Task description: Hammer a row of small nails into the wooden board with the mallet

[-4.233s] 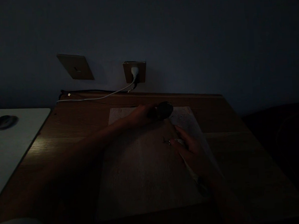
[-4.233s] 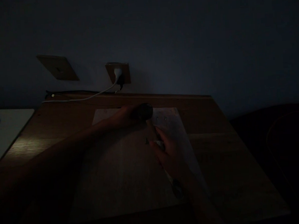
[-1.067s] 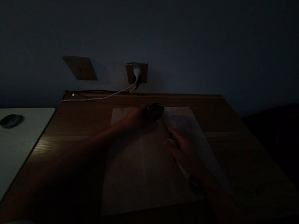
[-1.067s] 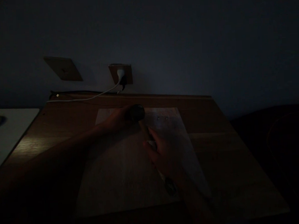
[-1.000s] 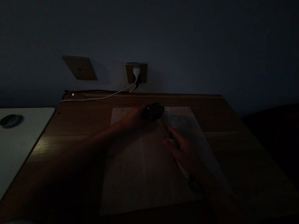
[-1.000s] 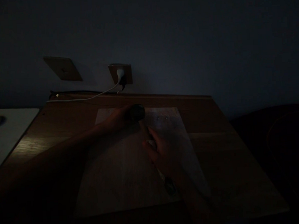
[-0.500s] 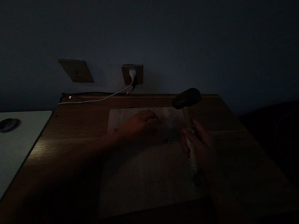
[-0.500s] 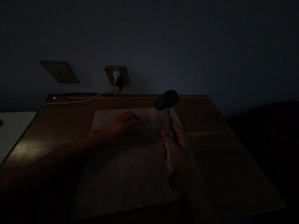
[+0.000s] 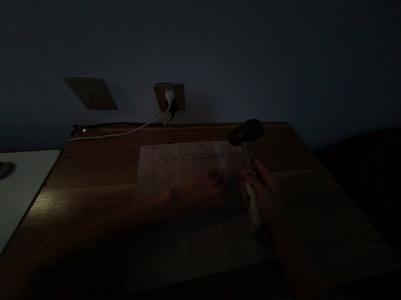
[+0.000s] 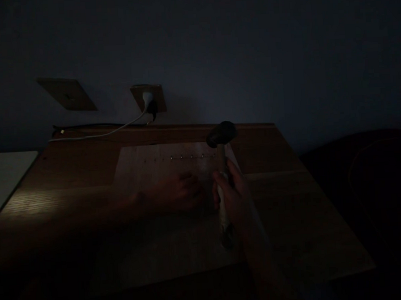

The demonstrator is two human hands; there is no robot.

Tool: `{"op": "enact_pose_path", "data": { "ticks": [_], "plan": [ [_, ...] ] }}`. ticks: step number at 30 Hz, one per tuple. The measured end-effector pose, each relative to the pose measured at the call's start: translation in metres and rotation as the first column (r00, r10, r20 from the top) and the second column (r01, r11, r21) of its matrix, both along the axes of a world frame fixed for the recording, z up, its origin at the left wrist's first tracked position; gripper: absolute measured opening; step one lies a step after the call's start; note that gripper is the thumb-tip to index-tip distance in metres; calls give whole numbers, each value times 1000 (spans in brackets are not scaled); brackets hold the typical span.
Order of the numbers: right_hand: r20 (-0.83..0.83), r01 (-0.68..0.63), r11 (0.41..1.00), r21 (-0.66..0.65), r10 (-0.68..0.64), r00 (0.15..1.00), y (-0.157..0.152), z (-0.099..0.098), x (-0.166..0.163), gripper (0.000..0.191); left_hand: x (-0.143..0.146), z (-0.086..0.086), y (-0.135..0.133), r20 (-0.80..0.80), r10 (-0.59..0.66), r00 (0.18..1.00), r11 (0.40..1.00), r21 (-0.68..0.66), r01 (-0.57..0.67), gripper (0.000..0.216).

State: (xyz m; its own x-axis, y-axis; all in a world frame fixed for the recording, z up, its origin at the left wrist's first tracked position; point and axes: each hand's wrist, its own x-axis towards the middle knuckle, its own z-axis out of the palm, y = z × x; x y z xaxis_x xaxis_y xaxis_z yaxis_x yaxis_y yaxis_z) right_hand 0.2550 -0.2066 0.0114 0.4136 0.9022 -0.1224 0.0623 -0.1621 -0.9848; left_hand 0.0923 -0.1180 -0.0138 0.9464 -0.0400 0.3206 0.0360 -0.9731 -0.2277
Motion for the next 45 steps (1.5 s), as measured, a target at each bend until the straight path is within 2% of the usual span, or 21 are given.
{"op": "enact_pose_path", "data": {
  "ticks": [3, 7, 11, 13, 15, 18, 20, 22, 25, 29, 37, 45],
  "plan": [
    [15, -5, 1000, -12, 6, 1000, 0, -1, -2, 37, -9, 3, 9, -54, 21, 998, 999, -25, -23, 16],
    [49, -36, 999, -35, 38, 998, 0, -4, -1, 35, -25, 3, 21, -114, 10, 993, 988, -149, -27, 17],
    [52, -19, 999, -27, 20, 998, 0, -5, -2, 35, -42, 2, 30, 18, 15, 1000, 948, -318, -9, 19],
    [32, -14, 999, -30, 15, 999, 1, -5, -3, 39, -52, 1, 39, 155, 121, 980, 880, -474, -34, 19],
    [9, -8, 999, -40, 9, 1000, 1, -5, -4, 41, -62, 0, 52, 249, 329, 911, 761, -642, -99, 16],
    [5, -20, 998, -66, 20, 1000, 2, -5, -4, 44, -75, -4, 72, 230, 566, 792, 587, -787, -191, 11],
    [18, -36, 996, -79, 37, 999, 2, -6, -4, 46, -79, -9, 81, 166, 598, 784, 533, -813, -235, 11],
    [20, -49, 995, -82, 51, 999, 2, -7, -4, 48, -82, -14, 85, 108, 587, 803, 527, -804, -277, 14],
    [20, -54, 995, -82, 56, 998, 2, -8, -5, 50, -82, -23, 86, 83, 575, 814, 560, -766, -317, 18],
    [36, -55, 995, -86, 58, 998, 1, -8, -7, 52, -82, -30, 88, 107, 558, 823, 588, -751, -301, 18],
    [53, -69, 992, -109, 75, 996, 2, -4, -15, 65, -84, -30, 88, 82, 555, 827, 537, -795, -282, 18],
    [54, -110, 987, -117, 117, 992, 0, -5, -18, 68, -83, -28, 86, 74, 539, 839, 580, -754, -307, 18]
  ]
}}
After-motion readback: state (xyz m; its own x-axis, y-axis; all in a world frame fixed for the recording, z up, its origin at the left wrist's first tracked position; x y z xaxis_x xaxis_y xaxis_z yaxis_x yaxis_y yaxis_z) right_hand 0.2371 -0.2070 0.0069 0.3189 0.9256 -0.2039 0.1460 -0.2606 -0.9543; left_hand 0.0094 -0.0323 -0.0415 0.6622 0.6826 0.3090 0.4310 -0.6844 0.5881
